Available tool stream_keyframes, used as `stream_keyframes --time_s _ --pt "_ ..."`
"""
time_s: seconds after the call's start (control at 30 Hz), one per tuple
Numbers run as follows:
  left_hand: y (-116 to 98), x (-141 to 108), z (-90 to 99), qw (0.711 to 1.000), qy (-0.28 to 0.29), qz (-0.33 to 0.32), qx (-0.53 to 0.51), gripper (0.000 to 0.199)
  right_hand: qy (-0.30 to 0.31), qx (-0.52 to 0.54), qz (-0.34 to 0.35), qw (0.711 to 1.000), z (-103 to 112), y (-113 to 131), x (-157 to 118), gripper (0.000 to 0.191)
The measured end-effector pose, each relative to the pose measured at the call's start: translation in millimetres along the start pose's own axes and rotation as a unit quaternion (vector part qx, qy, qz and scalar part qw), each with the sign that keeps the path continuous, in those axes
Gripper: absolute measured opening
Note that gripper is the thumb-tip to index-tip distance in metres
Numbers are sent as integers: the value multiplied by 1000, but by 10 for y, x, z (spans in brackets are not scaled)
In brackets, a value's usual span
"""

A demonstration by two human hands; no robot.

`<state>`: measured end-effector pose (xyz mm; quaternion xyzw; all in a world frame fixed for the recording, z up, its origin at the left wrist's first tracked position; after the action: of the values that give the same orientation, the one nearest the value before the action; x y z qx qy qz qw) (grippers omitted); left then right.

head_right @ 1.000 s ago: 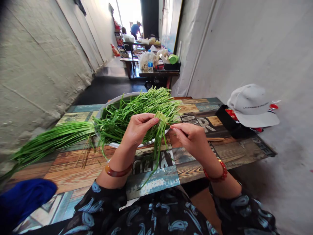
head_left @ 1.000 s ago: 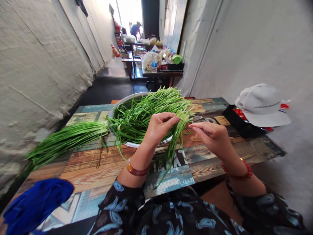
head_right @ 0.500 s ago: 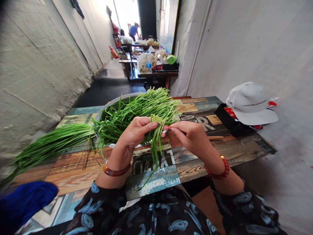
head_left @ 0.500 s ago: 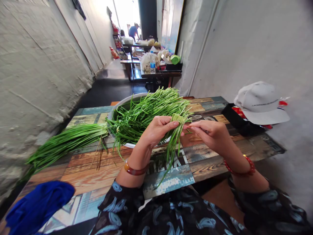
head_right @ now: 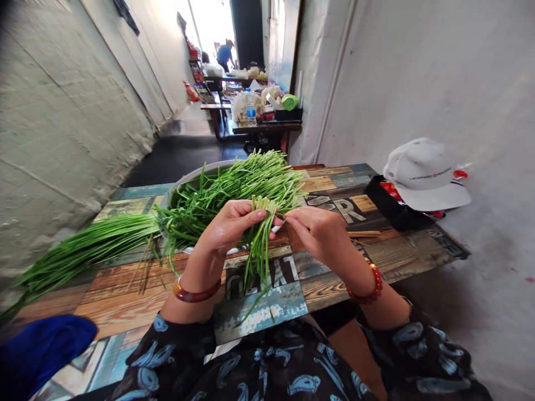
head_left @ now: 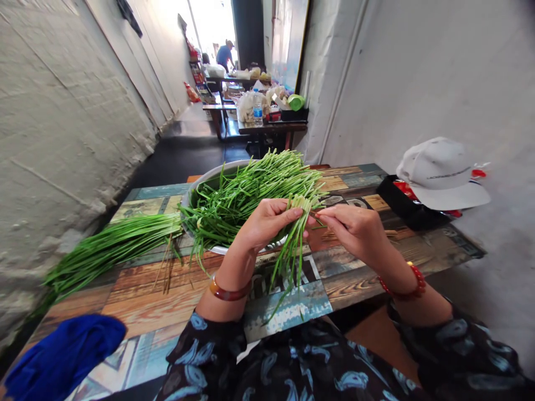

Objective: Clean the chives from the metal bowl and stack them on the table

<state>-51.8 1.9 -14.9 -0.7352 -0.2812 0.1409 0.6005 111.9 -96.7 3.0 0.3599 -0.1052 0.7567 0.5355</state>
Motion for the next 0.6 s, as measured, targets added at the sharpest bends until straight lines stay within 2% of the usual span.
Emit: stream_keyframes --time_s 0.17,0.47,0.6 --pt "-6 8 8 999 -4 -31 -17 51 0 16 -5 1000 13 -3 -1 18" --pt "53 43 -17 999 -36 4 -21 54 11 22 -22 999 -5 12 -15 21" --pt "68 55 -9 998 -48 12 -31 55 1 2 -6 1000 -7 45 -1 23"
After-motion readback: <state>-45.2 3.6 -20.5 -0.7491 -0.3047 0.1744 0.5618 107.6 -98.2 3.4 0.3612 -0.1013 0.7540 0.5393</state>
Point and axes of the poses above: each hand's wrist, its own x-axis towards the middle knuckle, its own z-axis out of the back of the hand, y = z × x, the point moved 3 cm from there along x, towards the middle knuckle, and after that the axes turned 1 degree about y, right-handed, at the moved point
